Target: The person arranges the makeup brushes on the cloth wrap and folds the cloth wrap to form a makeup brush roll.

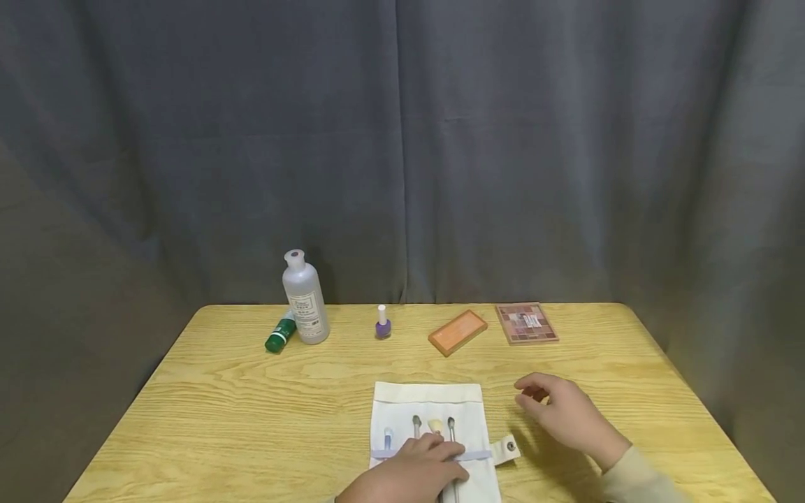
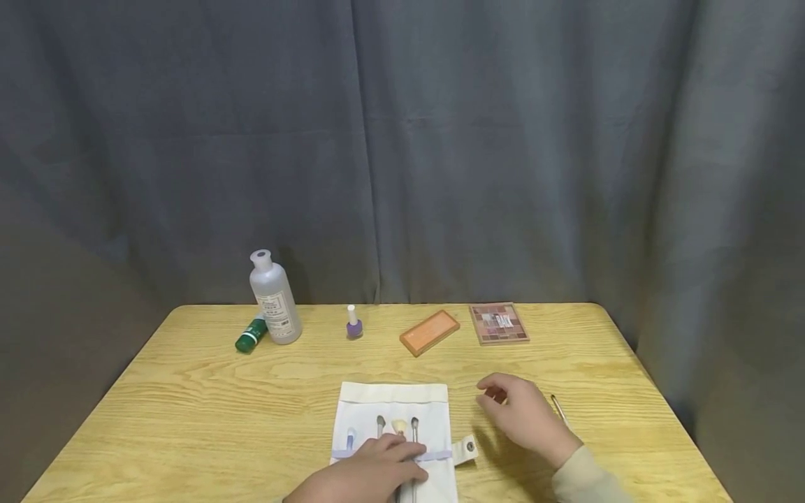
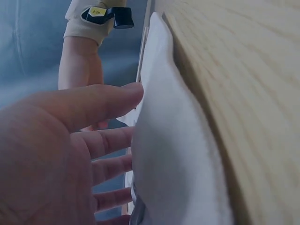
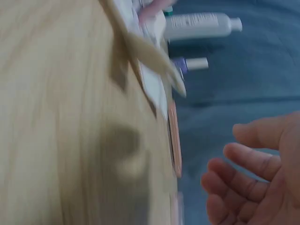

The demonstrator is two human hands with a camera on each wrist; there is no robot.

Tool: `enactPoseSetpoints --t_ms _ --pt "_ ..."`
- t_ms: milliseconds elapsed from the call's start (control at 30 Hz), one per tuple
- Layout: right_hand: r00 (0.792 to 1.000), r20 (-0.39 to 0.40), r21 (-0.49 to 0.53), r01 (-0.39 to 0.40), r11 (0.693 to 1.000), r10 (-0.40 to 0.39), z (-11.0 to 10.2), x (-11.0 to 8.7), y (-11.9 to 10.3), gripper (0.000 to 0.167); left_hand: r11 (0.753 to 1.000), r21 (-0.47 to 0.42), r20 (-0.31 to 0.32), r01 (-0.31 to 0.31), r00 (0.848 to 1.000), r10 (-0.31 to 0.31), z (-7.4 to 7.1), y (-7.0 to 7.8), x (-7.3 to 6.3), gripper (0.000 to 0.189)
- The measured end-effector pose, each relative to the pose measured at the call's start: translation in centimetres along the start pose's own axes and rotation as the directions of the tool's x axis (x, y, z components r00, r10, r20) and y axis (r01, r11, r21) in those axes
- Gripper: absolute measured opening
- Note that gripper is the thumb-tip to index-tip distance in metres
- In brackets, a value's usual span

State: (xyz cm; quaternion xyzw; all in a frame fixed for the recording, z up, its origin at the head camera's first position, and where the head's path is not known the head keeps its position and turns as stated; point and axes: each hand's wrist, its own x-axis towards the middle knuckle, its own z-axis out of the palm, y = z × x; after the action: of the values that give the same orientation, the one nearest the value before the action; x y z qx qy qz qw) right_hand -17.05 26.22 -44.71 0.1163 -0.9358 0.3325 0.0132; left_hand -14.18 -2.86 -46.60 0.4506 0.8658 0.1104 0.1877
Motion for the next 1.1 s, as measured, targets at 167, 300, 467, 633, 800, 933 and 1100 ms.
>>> enactPoseSetpoints --t_ms 167,300,467,633,800,933,1100 --pt "0.996 -0.072 -0.104 -0.068 0.992 0.06 -2.0 -1.0 2.1 0.026 1.0 0.02 -0.031 0.018 0.999 -0.017 -0.2 0.5 0.3 0.058" --pt "0.991 -0.077 -0.167 -0.118 0.979 0.106 -3.1 -1.6 3.9 0.033 0.999 0.024 -0.049 0.04 0.998 -0.039 -0.3 1.0 0.6 0.054" --pt "0.985 -0.062 -0.201 -0.171 0.965 0.162 -4.1 -2.2 5.8 0.039 0.998 0.034 -0.048 0.049 0.998 -0.047 -0.2 1.2 0.9 0.052" --pt "0.974 -0.008 -0.196 -0.224 0.955 0.227 -4.6 -2.6 7.3 0.05 0.998 0.058 -0.049 0.033 0.998 -0.03 -0.3 1.3 1.2 0.042" --pt "0.965 0.044 -0.166 -0.248 0.955 0.258 -4.2 -2.5 7.8 0.056 0.997 0.079 -0.061 0.013 0.998 -0.008 -0.3 1.3 1.4 0.032" --pt "0.965 0.059 -0.155 -0.244 0.957 0.256 -3.8 -2.2 7.7 0.053 0.997 0.069 -0.067 0.023 0.998 -0.019 -0.2 1.1 1.4 0.03" --pt "0.963 0.072 -0.177 -0.244 0.953 0.26 -3.4 -1.9 7.8 0.046 0.998 0.051 -0.064 0.039 0.997 -0.036 -0.2 1.1 1.4 0.035"
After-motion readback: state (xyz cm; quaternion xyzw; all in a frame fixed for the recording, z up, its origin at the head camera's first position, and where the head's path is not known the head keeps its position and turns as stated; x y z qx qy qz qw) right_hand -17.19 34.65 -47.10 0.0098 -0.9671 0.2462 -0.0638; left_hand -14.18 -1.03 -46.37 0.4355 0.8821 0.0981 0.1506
